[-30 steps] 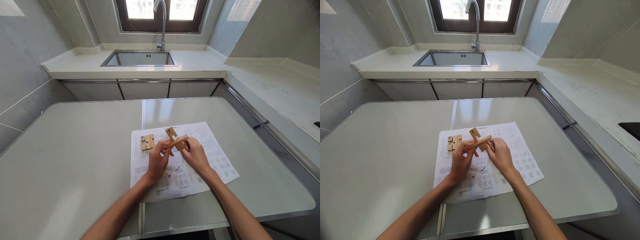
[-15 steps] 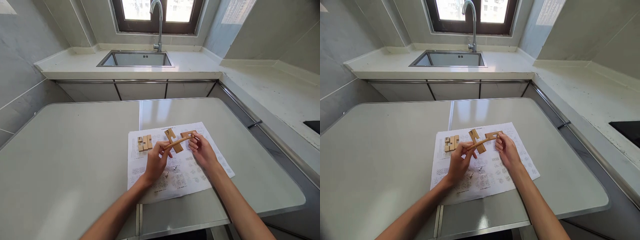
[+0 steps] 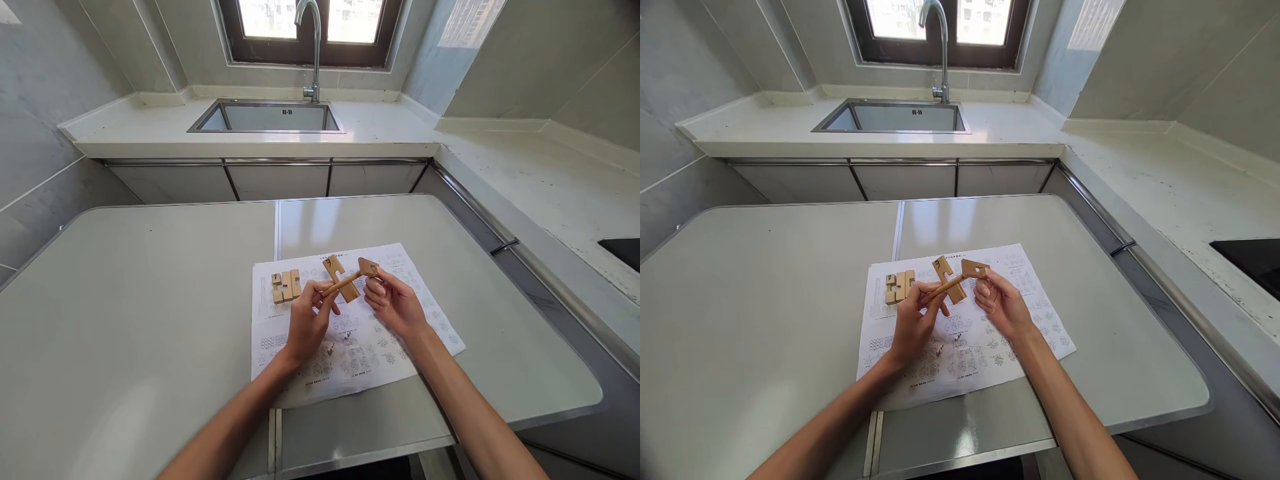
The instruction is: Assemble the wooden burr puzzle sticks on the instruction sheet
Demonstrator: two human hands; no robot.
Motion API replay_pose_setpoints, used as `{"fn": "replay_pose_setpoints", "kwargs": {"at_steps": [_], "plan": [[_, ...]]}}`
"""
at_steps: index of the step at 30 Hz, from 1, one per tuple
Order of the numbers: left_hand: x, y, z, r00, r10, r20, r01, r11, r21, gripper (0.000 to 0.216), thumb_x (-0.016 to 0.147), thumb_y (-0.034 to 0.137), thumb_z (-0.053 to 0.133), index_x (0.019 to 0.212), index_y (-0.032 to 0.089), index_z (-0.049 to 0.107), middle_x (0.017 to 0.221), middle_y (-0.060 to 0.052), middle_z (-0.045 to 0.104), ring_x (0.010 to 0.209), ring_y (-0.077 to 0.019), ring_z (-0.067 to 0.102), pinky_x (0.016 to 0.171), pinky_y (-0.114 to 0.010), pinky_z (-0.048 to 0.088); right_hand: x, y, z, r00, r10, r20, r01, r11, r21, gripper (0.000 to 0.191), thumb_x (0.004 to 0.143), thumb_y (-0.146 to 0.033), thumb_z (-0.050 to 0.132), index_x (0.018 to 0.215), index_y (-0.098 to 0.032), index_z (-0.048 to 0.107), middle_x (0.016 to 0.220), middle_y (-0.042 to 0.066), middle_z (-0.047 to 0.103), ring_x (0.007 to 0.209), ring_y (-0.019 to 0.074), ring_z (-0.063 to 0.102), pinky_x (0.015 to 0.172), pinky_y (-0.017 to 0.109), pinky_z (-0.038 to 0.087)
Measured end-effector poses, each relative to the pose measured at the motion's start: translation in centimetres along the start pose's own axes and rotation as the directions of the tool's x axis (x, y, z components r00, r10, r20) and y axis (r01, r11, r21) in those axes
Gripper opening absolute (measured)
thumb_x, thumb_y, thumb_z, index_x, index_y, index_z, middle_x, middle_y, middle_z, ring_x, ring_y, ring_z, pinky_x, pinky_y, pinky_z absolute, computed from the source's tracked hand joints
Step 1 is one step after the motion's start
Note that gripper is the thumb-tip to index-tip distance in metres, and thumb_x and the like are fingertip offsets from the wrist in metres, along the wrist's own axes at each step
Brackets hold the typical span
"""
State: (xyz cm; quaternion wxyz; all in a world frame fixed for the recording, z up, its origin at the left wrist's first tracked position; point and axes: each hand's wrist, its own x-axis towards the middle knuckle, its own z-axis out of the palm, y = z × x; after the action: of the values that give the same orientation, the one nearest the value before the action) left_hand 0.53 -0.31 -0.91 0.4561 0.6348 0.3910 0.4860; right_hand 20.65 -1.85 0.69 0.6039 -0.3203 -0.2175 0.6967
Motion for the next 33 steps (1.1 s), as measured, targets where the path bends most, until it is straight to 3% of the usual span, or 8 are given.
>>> {"fn": "replay_pose_setpoints", "kwargs": {"at_steps": [6,18,28,30,33], "plan": [[0.0,0.7,0.0,0.999,-0.027,0.017,0.028,0.999,-0.020,0.015,0.100,0.035,0.067,0.099,0.020,0.060,0.089,-0.003,0.077,0.063,-0.0144,0.071,0.064,-0.027,0.055,-0.1,0.2,0.3,0.998,0.037,0.045,-0.037,0.999,-0.012,0.024,0.090,-0.033,0.077,0.078,-0.019,0.062,0.053,-0.007,0.043,0.045,0.0074,0.029,0.041,0.016,0.034],[0.0,0.6,-0.1,0.997,-0.033,0.075,0.046,0.984,-0.170,0.019,0.099,0.036,0.070,0.097,0.021,0.059,0.109,-0.007,0.078,0.059,-0.0108,0.068,0.061,-0.027,0.057,-0.1,1.2,-0.4,0.976,0.186,0.113,-0.181,0.982,-0.058,0.035,0.092,-0.034,0.073,0.067,-0.020,0.054,0.053,-0.006,0.045,0.043,0.0069,0.030,0.040,0.018,0.034],[-0.1,0.4,-0.2,0.996,-0.017,0.092,0.028,0.993,-0.112,0.019,0.096,0.035,0.074,0.095,0.020,0.063,0.107,-0.008,0.081,0.060,-0.0126,0.071,0.062,-0.028,0.058,0.1,1.0,-1.2,0.957,0.252,0.141,-0.243,0.967,-0.076,0.041,0.087,-0.038,0.079,0.062,-0.019,0.054,0.051,-0.007,0.044,0.041,0.0047,0.023,0.035,0.015,0.030],[-0.1,0.6,-0.1,0.994,-0.038,0.107,0.049,0.993,-0.103,0.021,0.096,0.035,0.074,0.105,0.021,0.061,0.104,-0.007,0.082,0.060,-0.0137,0.073,0.062,-0.027,0.058,0.0,0.8,-1.2,0.957,0.252,0.142,-0.241,0.966,-0.089,0.040,0.087,-0.037,0.079,0.061,-0.019,0.053,0.050,-0.007,0.043,0.041,0.0053,0.024,0.036,0.016,0.032],[-0.1,0.9,-0.1,0.987,-0.069,0.142,0.084,0.992,-0.099,0.047,0.097,0.033,0.073,0.136,0.023,0.048,0.105,-0.008,0.083,0.061,-0.0154,0.075,0.062,-0.027,0.059,-0.2,0.7,-1.0,0.957,0.254,0.139,-0.239,0.964,-0.116,0.040,0.087,-0.038,0.077,0.061,-0.020,0.052,0.047,-0.007,0.041,0.040,0.0061,0.026,0.038,0.018,0.034]]}}
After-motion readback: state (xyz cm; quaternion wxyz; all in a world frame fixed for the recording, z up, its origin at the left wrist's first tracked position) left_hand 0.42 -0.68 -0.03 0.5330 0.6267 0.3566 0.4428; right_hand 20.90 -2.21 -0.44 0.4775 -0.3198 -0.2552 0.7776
